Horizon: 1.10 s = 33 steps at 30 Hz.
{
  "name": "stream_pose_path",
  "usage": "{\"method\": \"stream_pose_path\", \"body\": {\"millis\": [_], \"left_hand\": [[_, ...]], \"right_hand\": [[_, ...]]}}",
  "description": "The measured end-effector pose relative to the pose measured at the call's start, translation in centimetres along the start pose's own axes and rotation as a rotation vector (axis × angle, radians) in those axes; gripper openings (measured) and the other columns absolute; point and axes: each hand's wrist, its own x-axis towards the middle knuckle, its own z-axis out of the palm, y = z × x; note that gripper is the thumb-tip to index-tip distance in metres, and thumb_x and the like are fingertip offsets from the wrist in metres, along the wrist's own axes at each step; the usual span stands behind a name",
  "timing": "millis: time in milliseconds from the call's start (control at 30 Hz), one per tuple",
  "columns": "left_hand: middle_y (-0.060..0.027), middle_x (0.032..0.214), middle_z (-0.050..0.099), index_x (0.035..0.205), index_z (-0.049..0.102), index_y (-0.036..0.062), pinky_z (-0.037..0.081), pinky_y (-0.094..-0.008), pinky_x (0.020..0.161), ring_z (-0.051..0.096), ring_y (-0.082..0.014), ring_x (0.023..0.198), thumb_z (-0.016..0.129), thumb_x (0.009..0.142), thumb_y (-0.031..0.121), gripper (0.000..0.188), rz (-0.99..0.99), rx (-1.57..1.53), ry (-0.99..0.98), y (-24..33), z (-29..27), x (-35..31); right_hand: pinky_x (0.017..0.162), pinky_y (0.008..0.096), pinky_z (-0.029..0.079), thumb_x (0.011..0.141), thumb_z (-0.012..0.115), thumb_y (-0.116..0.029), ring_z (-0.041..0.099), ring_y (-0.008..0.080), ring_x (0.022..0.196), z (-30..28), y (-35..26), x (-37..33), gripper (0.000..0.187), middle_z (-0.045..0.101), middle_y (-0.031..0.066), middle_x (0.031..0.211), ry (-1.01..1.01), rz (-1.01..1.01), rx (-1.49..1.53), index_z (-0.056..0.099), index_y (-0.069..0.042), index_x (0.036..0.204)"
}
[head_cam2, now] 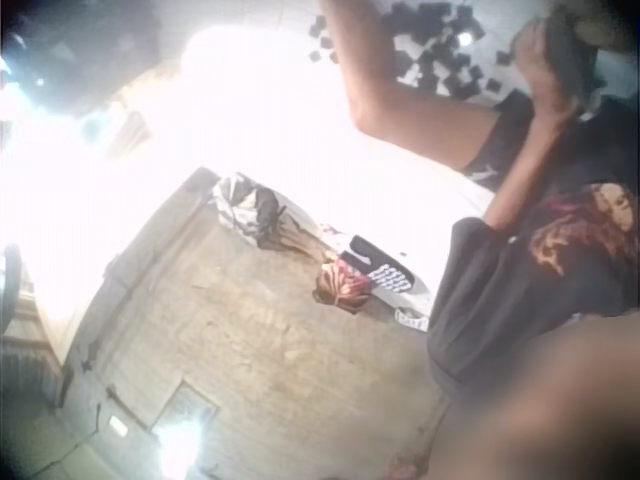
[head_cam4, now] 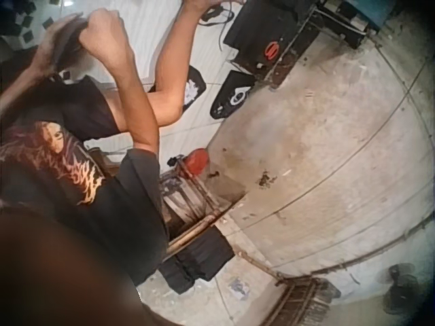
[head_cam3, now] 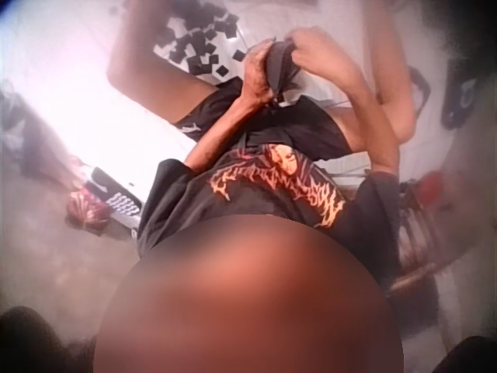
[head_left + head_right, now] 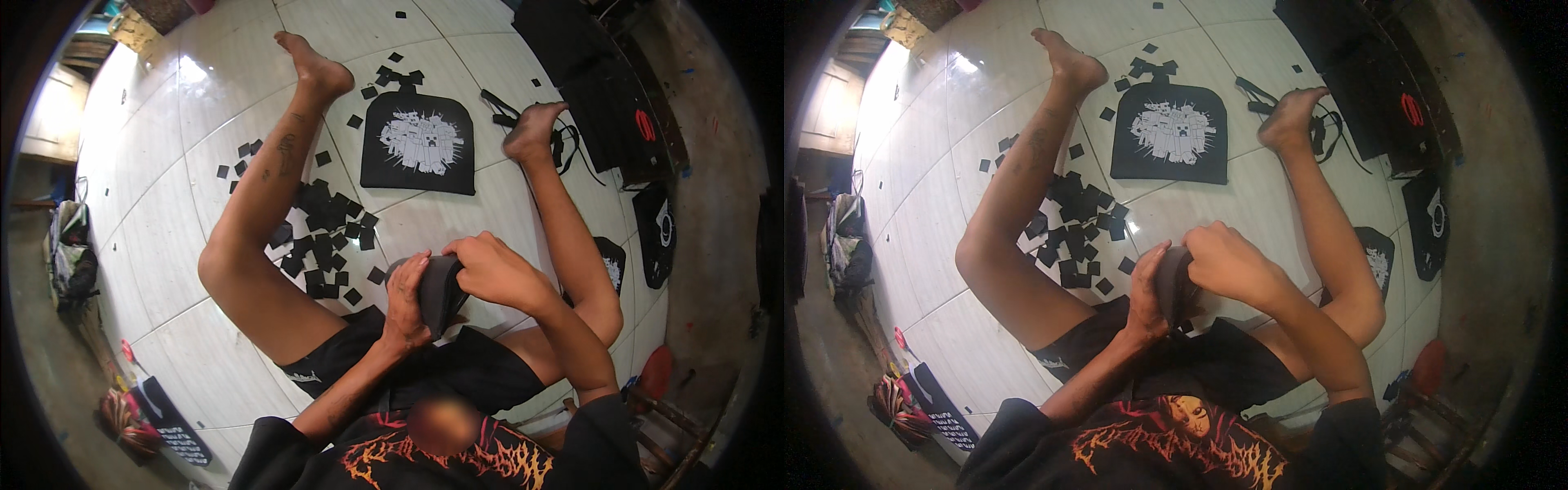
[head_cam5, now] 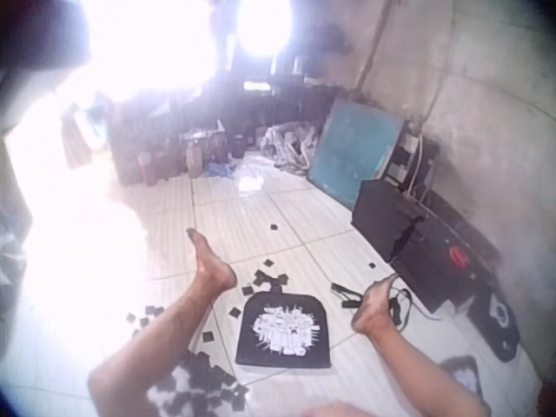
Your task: The person sits on the floor and assembles black drawstring bags by folding the fabric, aligning edges, and securing the seams. The person handles multiple bags one at a time, turning them over and adjusting the drawstrings.
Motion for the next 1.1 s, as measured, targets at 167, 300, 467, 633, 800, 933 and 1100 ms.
{"method": "stream_pose_path", "body": {"millis": [167, 300, 467, 633, 800, 933, 1100], "left_hand": [[-0.0259, 0.175, 0.027, 0.172, 0.02, 0.0055, 0.029, -0.0581, 0.129, 0.031, -0.0416, 0.161, 0.095, 0.064, 0.072, 0.147, -0.029, -0.169, -0.002, -2.4, -1.7, -0.4], [-0.0193, 0.179, 0.021, 0.175, 0.015, 0.0102, 0.029, -0.0534, 0.13, 0.023, -0.0394, 0.165, 0.084, 0.077, 0.079, 0.139, -0.633, -0.411, 0.303, -3.9, -3.6, 0.1], [-0.0099, 0.151, 0.062, 0.158, 0.05, 0.0038, 0.047, -0.0385, 0.116, 0.057, -0.0211, 0.138, 0.078, 0.102, 0.041, 0.073, -0.828, -0.947, -0.126, -1.1, -4.8, 2.3], [-0.0053, 0.114, 0.074, 0.134, 0.066, -0.0026, 0.054, -0.0307, 0.093, 0.063, -0.0129, 0.099, 0.075, 0.106, 0.018, 0.036, -0.83, -0.552, -0.315, 1.2, -3.4, 5.1], [-0.0227, 0.152, 0.065, 0.151, 0.058, -0.0022, 0.05, -0.0379, 0.116, 0.064, -0.0312, 0.14, 0.071, 0.102, -0.001, 0.051, -0.223, -0.334, -0.135, 0.3, -1.2, 5.5], [-0.022, 0.156, 0.063, 0.153, 0.058, -0.0043, 0.047, -0.0391, 0.12, 0.062, -0.0319, 0.144, 0.077, 0.097, -0.002, 0.059, -0.213, -0.193, -0.226, -1.1, -1.0, 5.5], [-0.0228, 0.147, 0.069, 0.146, 0.064, -0.007, 0.051, -0.0389, 0.117, 0.068, -0.0315, 0.136, 0.065, 0.105, -0.001, 0.041, -0.332, -0.141, -0.152, -1.0, -1.4, 5.0]], "right_hand": [[0.1, 0.0435, 0.057, 0.083, 0.057, 0.003, 0.074, 0.0458, 0.109, -1.1, 2.8, -1.0, 0.043, 0.077, 0.0307, 0.114, 0.051, -0.016, 0.247, 0.076, 0.009, 0.122], [0.096, 0.0348, 0.057, 0.086, 0.061, 0.009, 0.075, 0.0272, 0.107, -3.7, 5.9, -4.6, 0.042, 0.08, 0.017, 0.111, 0.044, -0.076, 0.724, 0.075, 0.009, 0.125], [0.102, 0.029, 0.054, 0.091, 0.085, 0.001, 0.068, 0.014, 0.118, -2.4, 9.4, -8.7, 0.055, 0.075, 0.0078, 0.128, 0.107, 0.335, 1.098, 0.064, 0.008, 0.141], [0.089, 0.0325, 0.055, 0.104, 0.079, -0.026, 0.069, 0.0134, 0.097, 3.5, 11.2, -9.4, 0.037, 0.078, 0.0077, 0.107, 0.27, 0.175, 0.909, 0.076, 0.005, 0.123], [0.099, 0.035, 0.053, 0.108, 0.071, -0.021, 0.067, 0.0176, 0.11, 11.3, 9.2, -6.3, 0.038, 0.075, 0.0114, 0.122, 0.618, 0.15, 0.974, 0.067, 0.003, 0.138], [0.116, 0.0349, 0.048, 0.109, 0.066, -0.012, 0.063, 0.0206, 0.136, 13.3, 8.1, -3.8, 0.045, 0.068, 0.0156, 0.149, 0.83, -0.146, 0.976, 0.059, 0.003, 0.152], [0.117, 0.036, 0.049, 0.108, 0.059, 0.001, 0.065, 0.0249, 0.138, 13.5, 8.2, -3.9, 0.043, 0.068, 0.017, 0.15, 0.817, -0.202, 1.011, 0.06, 0.002, 0.151]]}}
